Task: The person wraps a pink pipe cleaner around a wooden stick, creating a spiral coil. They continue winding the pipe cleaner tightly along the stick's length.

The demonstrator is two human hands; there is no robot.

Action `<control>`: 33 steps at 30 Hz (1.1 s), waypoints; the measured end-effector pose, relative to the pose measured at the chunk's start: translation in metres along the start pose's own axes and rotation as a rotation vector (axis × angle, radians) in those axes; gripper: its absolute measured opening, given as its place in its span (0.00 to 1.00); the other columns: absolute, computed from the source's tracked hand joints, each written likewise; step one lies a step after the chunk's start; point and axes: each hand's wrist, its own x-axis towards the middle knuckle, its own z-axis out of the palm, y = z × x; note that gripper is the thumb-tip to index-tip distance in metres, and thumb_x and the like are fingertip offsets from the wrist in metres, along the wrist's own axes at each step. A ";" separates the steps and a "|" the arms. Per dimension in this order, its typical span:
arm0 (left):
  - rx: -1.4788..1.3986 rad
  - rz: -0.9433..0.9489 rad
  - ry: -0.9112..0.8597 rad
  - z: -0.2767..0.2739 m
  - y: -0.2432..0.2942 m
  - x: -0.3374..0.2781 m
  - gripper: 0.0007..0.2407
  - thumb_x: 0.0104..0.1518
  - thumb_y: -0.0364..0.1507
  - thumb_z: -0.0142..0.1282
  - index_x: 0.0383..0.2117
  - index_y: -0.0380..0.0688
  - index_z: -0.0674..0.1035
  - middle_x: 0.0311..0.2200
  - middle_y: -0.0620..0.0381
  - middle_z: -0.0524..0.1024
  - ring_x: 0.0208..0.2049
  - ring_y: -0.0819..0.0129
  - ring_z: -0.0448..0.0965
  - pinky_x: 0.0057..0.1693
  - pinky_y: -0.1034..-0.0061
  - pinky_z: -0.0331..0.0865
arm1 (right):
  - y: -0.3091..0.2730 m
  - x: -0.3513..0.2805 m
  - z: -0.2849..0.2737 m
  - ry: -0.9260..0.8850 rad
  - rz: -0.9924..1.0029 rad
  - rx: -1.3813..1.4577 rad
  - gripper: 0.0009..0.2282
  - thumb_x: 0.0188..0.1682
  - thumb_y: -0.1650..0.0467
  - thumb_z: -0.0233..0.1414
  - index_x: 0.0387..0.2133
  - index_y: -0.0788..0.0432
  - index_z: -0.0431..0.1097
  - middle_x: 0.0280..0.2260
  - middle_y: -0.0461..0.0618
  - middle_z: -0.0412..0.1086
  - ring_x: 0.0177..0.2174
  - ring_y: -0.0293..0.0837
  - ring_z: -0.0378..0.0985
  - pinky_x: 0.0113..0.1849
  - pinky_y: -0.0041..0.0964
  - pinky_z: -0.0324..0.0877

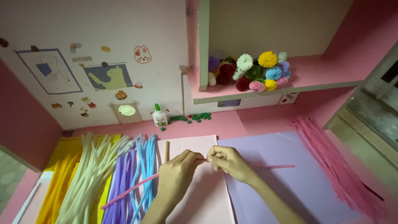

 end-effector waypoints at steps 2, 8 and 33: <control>0.013 0.009 0.005 -0.003 0.000 0.001 0.03 0.51 0.32 0.51 0.22 0.53 0.75 0.21 0.72 0.72 0.15 0.75 0.69 0.24 0.79 0.61 | -0.009 -0.003 0.000 -0.010 -0.042 -0.025 0.04 0.42 0.71 0.47 0.20 0.58 0.65 0.15 0.46 0.63 0.17 0.34 0.60 0.18 0.25 0.53; -0.006 -0.281 -0.239 -0.014 0.001 0.007 0.05 0.49 0.37 0.50 0.20 0.56 0.72 0.20 0.76 0.74 0.19 0.74 0.72 0.23 0.75 0.59 | -0.023 -0.014 0.017 0.219 -0.355 -0.460 0.02 0.40 0.74 0.50 0.21 0.55 0.65 0.18 0.40 0.69 0.18 0.35 0.66 0.24 0.27 0.62; -0.033 -0.070 -0.042 -0.015 0.004 0.005 0.04 0.50 0.31 0.51 0.20 0.54 0.74 0.21 0.75 0.72 0.14 0.76 0.67 0.18 0.79 0.55 | -0.024 -0.012 0.001 0.006 -0.023 -0.077 0.05 0.43 0.69 0.51 0.22 0.58 0.67 0.15 0.45 0.64 0.18 0.35 0.67 0.21 0.25 0.59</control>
